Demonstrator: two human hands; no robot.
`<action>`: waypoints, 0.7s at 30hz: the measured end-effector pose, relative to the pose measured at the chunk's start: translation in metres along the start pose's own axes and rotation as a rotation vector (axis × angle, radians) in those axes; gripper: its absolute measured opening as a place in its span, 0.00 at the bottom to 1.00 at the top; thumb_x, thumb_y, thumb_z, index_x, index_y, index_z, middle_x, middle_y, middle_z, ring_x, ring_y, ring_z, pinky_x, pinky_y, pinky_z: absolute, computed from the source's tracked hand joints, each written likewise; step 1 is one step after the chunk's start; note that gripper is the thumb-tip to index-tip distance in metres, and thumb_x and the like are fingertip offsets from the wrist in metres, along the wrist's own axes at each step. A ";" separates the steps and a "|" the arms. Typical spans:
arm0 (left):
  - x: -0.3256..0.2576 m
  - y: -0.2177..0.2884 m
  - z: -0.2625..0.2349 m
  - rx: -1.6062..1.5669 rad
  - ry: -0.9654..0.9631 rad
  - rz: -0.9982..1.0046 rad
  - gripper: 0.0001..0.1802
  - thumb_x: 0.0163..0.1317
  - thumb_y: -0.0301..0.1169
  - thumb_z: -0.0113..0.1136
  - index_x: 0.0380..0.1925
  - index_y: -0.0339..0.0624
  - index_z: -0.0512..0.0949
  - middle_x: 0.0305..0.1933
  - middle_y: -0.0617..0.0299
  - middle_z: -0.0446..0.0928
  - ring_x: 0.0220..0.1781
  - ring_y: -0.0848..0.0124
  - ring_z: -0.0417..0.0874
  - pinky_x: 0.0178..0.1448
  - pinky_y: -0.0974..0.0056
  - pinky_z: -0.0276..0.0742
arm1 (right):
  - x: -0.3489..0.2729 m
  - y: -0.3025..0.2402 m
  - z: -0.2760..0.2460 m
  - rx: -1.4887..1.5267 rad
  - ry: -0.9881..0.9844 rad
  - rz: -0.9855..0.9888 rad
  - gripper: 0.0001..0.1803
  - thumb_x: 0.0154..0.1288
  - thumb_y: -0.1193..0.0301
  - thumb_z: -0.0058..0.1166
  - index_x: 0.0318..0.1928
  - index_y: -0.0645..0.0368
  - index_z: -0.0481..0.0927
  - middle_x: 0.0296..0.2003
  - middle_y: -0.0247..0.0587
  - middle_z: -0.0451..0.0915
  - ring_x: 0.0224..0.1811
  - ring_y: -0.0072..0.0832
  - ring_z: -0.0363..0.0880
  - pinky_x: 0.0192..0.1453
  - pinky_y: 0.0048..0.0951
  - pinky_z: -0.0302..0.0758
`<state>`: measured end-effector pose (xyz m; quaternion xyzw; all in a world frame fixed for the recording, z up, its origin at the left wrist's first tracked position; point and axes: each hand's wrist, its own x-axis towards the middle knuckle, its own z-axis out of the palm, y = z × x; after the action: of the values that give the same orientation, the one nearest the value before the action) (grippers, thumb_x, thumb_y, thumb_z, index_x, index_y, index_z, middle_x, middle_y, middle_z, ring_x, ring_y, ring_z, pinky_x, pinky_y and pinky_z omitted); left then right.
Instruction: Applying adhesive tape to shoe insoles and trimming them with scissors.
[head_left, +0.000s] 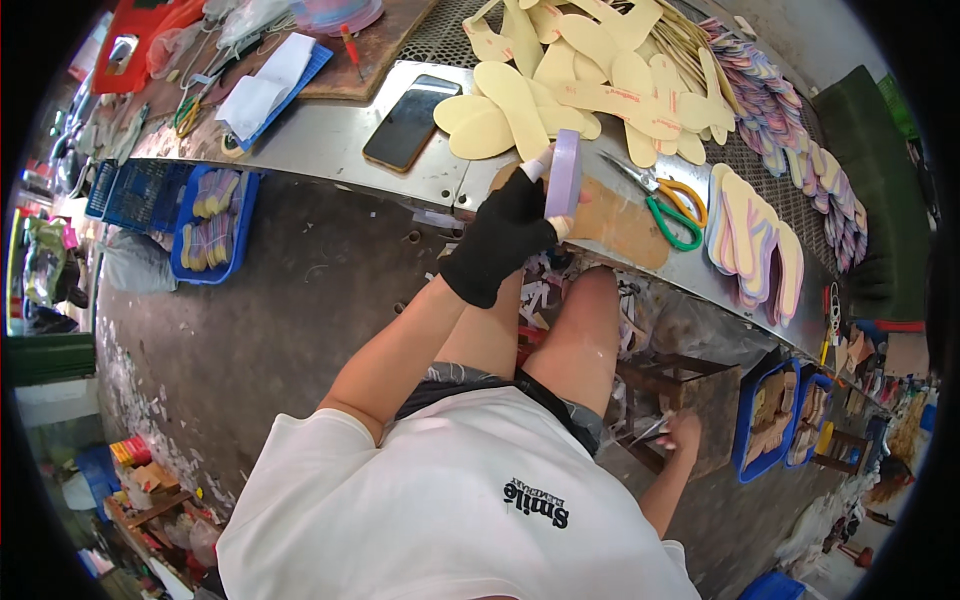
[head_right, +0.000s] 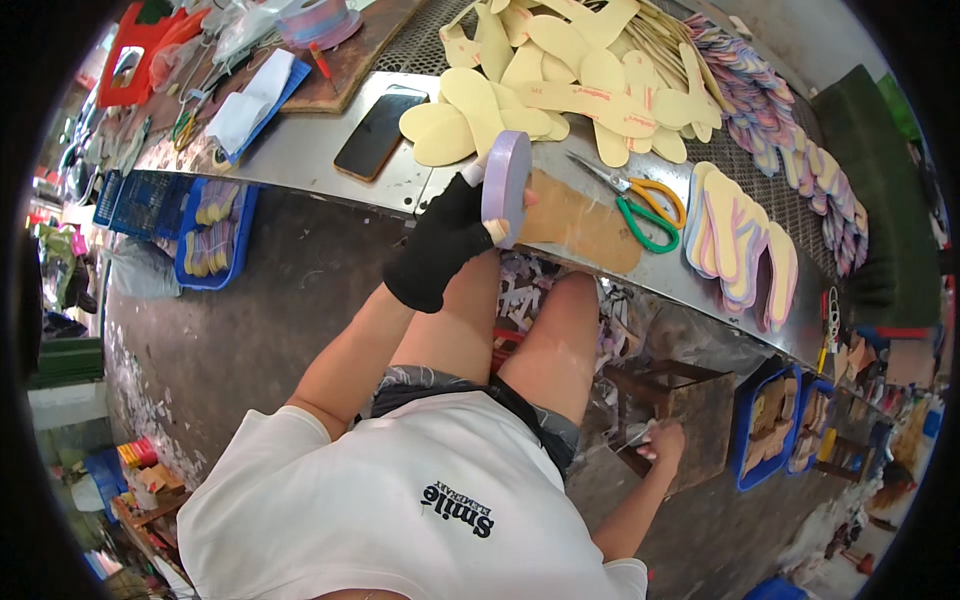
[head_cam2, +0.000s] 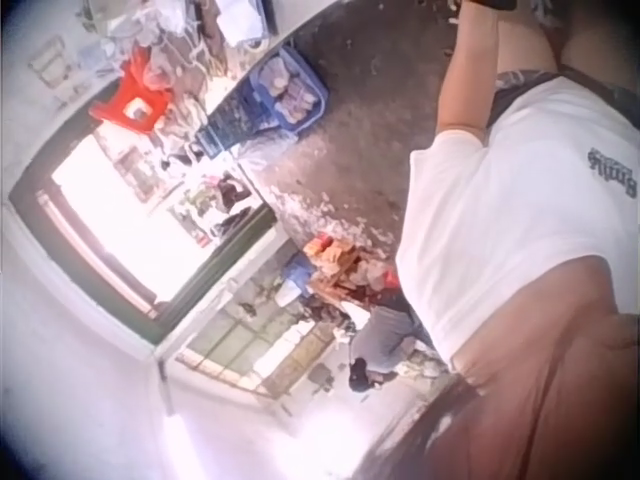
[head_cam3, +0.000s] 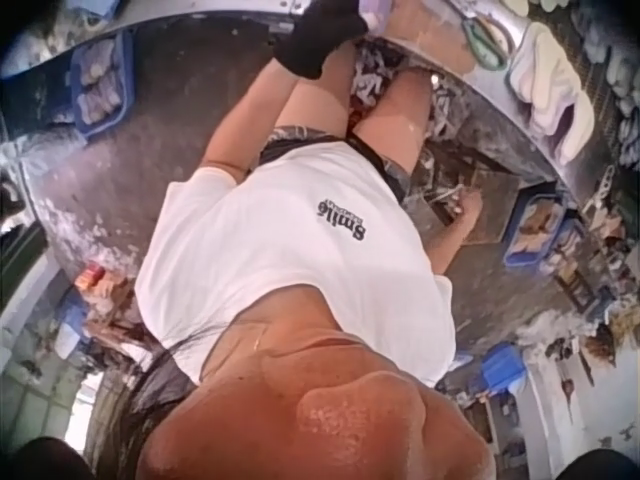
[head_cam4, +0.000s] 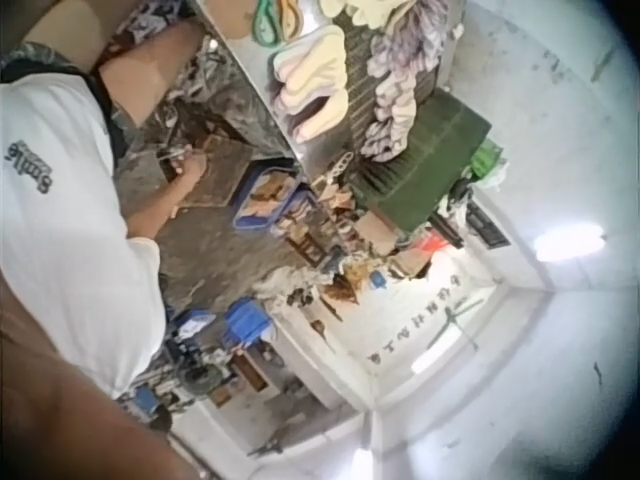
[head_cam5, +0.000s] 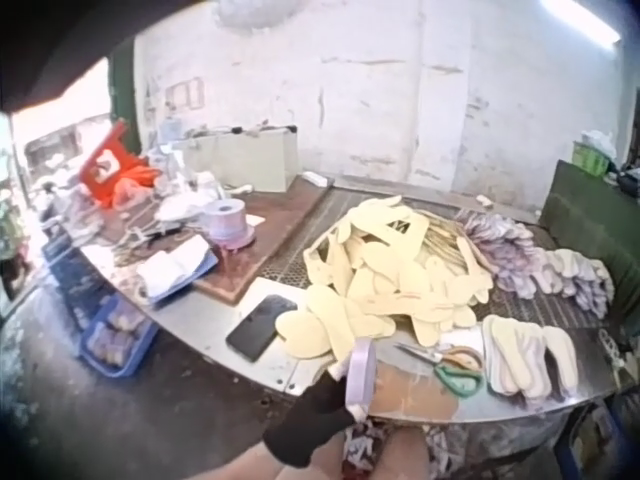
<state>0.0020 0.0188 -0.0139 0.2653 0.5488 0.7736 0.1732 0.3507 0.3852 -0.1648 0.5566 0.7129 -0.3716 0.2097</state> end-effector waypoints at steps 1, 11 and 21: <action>0.002 -0.001 0.002 0.065 -0.039 0.040 0.43 0.53 0.27 0.59 0.67 0.45 0.49 0.49 0.58 0.75 0.49 0.71 0.75 0.50 0.68 0.71 | 0.029 0.026 -0.006 -0.220 0.205 -0.132 0.14 0.57 0.70 0.54 0.41 0.69 0.75 0.29 0.49 0.79 0.20 0.33 0.79 0.23 0.31 0.76; -0.018 -0.001 0.007 0.425 -0.120 0.196 0.49 0.40 0.19 0.66 0.65 0.42 0.53 0.61 0.53 0.67 0.59 0.62 0.72 0.55 0.62 0.72 | -0.028 -0.116 0.100 0.111 0.195 -1.018 0.09 0.51 0.76 0.58 0.36 0.61 0.76 0.20 0.28 0.71 0.21 0.15 0.69 0.24 0.20 0.67; -0.024 0.004 0.002 -0.549 -0.094 -0.285 0.35 0.51 0.33 0.61 0.59 0.37 0.61 0.56 0.54 0.70 0.58 0.59 0.70 0.63 0.58 0.64 | 0.001 -0.020 -0.067 -0.321 0.549 -0.269 0.16 0.53 0.68 0.59 0.40 0.64 0.77 0.30 0.50 0.80 0.39 0.42 0.79 0.43 0.37 0.73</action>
<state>0.0228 0.0056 -0.0146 0.1644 0.3423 0.8477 0.3703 0.3389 0.4343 -0.1167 0.4968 0.8591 -0.1152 0.0440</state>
